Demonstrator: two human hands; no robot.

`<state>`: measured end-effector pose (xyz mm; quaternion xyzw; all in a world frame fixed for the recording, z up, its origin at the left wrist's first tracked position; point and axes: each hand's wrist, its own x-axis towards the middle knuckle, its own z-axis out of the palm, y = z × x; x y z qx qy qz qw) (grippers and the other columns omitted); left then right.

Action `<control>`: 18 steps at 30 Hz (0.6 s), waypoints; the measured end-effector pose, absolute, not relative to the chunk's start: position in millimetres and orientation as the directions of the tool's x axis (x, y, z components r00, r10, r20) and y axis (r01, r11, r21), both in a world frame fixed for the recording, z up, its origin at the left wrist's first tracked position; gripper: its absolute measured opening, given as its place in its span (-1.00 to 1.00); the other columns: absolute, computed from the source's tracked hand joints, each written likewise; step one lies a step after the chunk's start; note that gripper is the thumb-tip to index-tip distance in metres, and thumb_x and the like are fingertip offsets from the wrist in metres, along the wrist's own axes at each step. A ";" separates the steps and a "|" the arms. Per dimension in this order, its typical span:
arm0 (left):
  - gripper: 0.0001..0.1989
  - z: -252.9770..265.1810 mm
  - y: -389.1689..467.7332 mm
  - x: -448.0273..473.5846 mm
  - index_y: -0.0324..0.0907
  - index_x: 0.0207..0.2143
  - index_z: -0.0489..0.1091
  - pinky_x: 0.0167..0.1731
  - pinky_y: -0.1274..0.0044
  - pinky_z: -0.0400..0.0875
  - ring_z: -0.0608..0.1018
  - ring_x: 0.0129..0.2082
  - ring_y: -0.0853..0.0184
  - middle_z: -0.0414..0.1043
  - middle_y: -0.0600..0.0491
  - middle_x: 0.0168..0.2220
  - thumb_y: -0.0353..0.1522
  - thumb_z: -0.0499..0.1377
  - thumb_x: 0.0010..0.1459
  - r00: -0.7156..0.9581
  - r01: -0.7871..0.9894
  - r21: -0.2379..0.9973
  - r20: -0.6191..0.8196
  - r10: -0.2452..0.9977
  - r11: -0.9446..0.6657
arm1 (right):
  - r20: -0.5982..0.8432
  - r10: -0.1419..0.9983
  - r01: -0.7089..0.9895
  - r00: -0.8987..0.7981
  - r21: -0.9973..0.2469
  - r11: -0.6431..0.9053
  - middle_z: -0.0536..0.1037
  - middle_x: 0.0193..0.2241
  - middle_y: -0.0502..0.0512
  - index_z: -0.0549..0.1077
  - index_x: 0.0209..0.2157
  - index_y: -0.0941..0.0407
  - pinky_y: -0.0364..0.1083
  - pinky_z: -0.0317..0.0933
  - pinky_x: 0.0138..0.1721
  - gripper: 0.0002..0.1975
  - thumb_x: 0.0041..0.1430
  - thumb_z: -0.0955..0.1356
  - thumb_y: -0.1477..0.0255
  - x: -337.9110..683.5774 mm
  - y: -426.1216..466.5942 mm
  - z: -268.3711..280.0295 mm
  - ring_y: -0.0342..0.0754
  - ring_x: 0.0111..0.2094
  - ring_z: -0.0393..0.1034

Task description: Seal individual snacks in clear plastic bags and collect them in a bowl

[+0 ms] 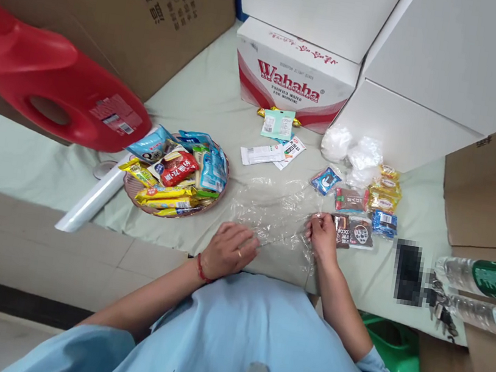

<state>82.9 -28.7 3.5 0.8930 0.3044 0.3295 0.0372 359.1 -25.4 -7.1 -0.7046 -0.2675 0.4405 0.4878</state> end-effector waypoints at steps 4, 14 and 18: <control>-0.72 -11.3 -24.3 75.5 -0.06 0.05 0.47 0.27 0.08 0.15 0.53 0.09 0.16 0.57 -0.08 0.02 -0.29 0.16 0.32 0.722 0.525 0.342 0.305 0.621 -0.779 | -0.354 0.812 -0.073 0.464 -0.929 -0.363 0.41 -0.57 -0.16 0.27 -0.30 0.02 -0.20 -0.01 -0.75 -0.69 0.06 0.42 0.17 358.8 -24.9 -6.7 -0.18 -0.70 0.23; -0.74 -1.2 -26.6 54.8 -0.12 -0.07 0.44 0.05 0.23 0.46 0.51 0.04 0.14 0.48 -0.12 0.02 -0.28 0.03 0.29 0.180 0.625 0.741 0.171 0.969 -0.247 | -0.334 0.799 -0.082 0.500 -0.937 -0.341 0.40 -0.57 -0.19 0.27 -0.32 0.02 -0.22 -0.06 -0.77 -0.65 0.05 0.43 0.13 360.2 -27.7 -5.0 -0.22 -0.71 0.19; -0.65 -1.4 -26.7 69.1 -0.12 -0.32 0.45 -0.05 0.22 0.44 0.50 -0.14 0.07 0.47 -0.09 -0.29 -0.09 0.05 0.31 -0.004 0.768 0.641 -0.019 1.000 0.015 | -0.309 0.810 -0.076 0.498 -0.946 -0.314 0.39 -0.59 -0.18 0.28 -0.33 0.02 -0.20 -0.05 -0.75 -0.69 0.05 0.43 0.17 357.5 -26.0 -5.3 -0.21 -0.71 0.17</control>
